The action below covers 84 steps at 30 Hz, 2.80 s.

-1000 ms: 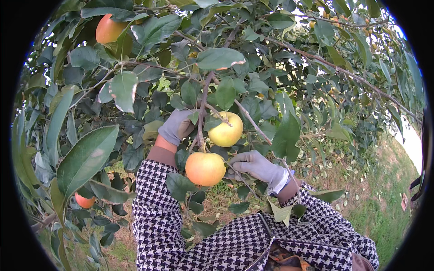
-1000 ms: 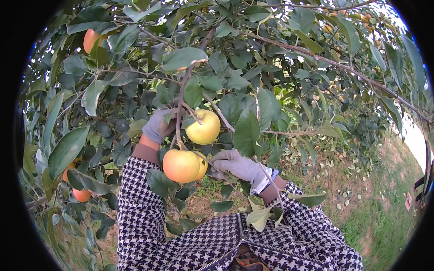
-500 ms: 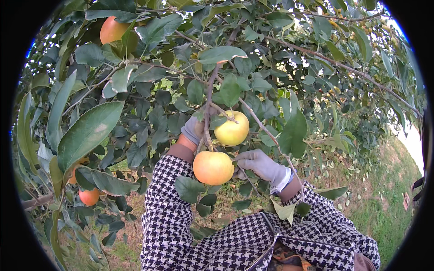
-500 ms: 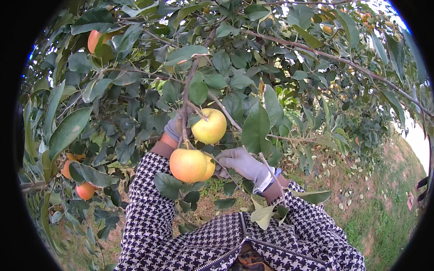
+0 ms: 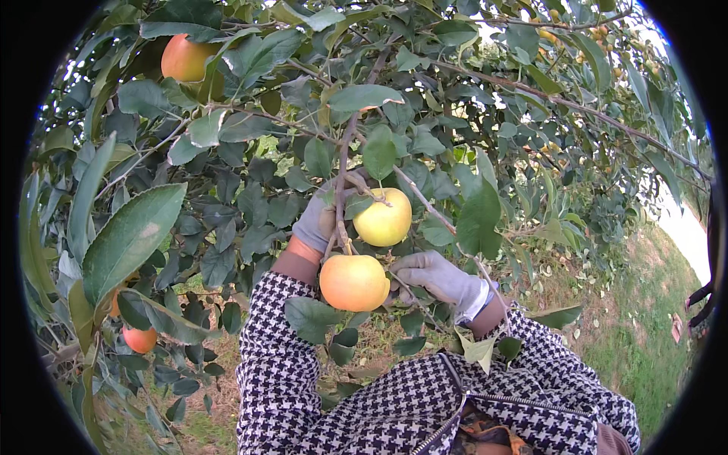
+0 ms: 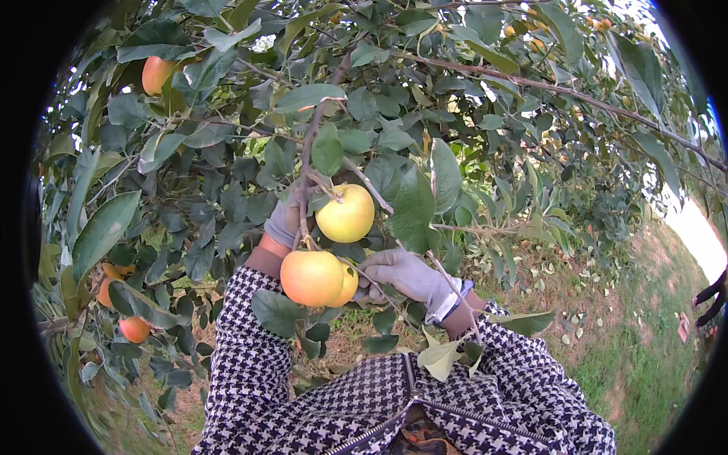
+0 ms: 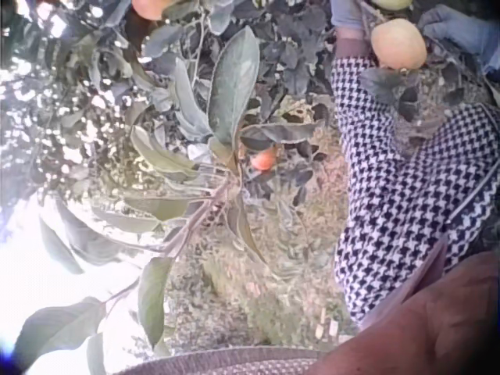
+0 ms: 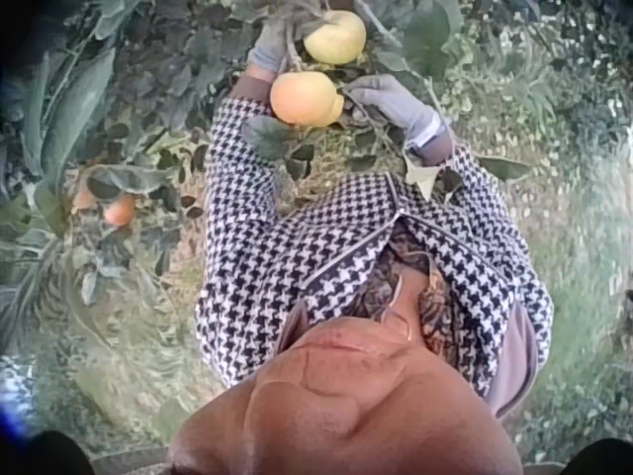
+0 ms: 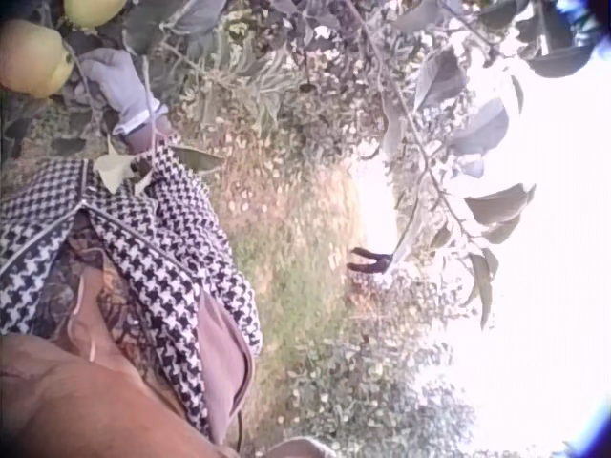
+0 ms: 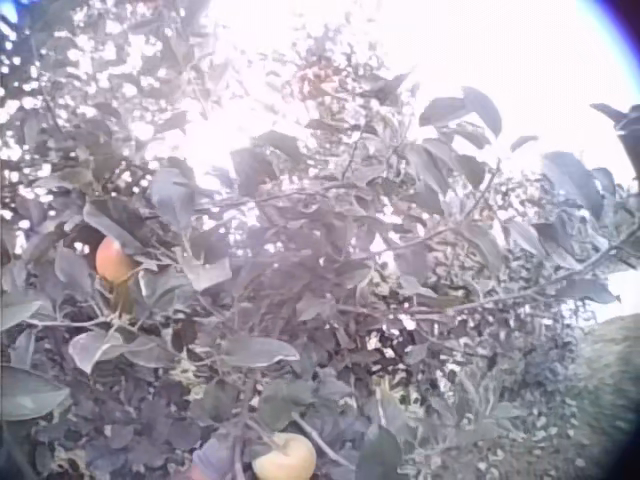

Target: The person reaches into an apple tree, moves leaves aside, and twists apples from branches. They handle several apples one at a time, rotating them to check the surface before detaching them.

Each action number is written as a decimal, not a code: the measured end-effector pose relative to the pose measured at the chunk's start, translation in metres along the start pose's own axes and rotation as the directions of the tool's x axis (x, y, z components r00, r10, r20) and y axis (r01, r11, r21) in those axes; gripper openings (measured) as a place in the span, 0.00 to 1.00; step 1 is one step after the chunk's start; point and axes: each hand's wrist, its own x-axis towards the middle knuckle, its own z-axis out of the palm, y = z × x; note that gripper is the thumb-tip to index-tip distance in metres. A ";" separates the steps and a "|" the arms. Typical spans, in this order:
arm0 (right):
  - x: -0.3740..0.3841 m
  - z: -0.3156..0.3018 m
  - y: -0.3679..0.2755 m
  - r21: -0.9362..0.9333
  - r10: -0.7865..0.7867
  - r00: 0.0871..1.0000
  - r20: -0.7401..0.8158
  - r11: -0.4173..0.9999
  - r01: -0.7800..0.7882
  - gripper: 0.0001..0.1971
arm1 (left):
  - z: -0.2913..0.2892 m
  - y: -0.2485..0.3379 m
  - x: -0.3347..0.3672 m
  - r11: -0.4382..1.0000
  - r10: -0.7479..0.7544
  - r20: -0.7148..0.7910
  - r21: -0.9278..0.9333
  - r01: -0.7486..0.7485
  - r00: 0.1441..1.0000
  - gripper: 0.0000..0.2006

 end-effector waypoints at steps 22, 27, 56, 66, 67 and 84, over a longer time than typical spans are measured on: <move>0.009 0.004 0.004 -0.003 -0.042 0.998 0.046 0.999 0.042 0.16 | 0.047 0.089 -0.001 0.169 0.098 -0.205 0.968 0.187 0.974 0.15; 0.011 0.006 0.001 0.008 -0.021 0.999 0.038 1.000 0.020 0.17 | 0.044 0.091 0.002 0.162 -0.030 -0.255 0.953 0.256 0.967 0.10; 0.008 0.008 -0.002 -0.047 -0.048 0.998 0.043 0.998 0.050 0.15 | 0.114 0.130 0.003 0.774 -0.180 -0.168 0.583 0.245 0.969 0.03; 0.020 -0.017 -0.017 -0.924 -0.735 0.637 -0.232 0.371 0.092 0.19 | 0.178 0.122 -0.101 0.778 -0.282 0.272 0.627 0.053 0.920 0.10; 0.021 -0.007 -0.032 -0.974 -0.866 0.483 -0.133 0.204 0.098 0.21 | 0.180 0.115 -0.110 0.790 -0.282 0.212 0.604 0.102 0.936 0.12; 0.006 0.006 0.046 -0.921 -0.804 0.591 -0.067 0.278 0.273 0.07 | 0.135 0.129 -0.167 0.678 0.290 -0.759 0.592 0.435 0.583 0.13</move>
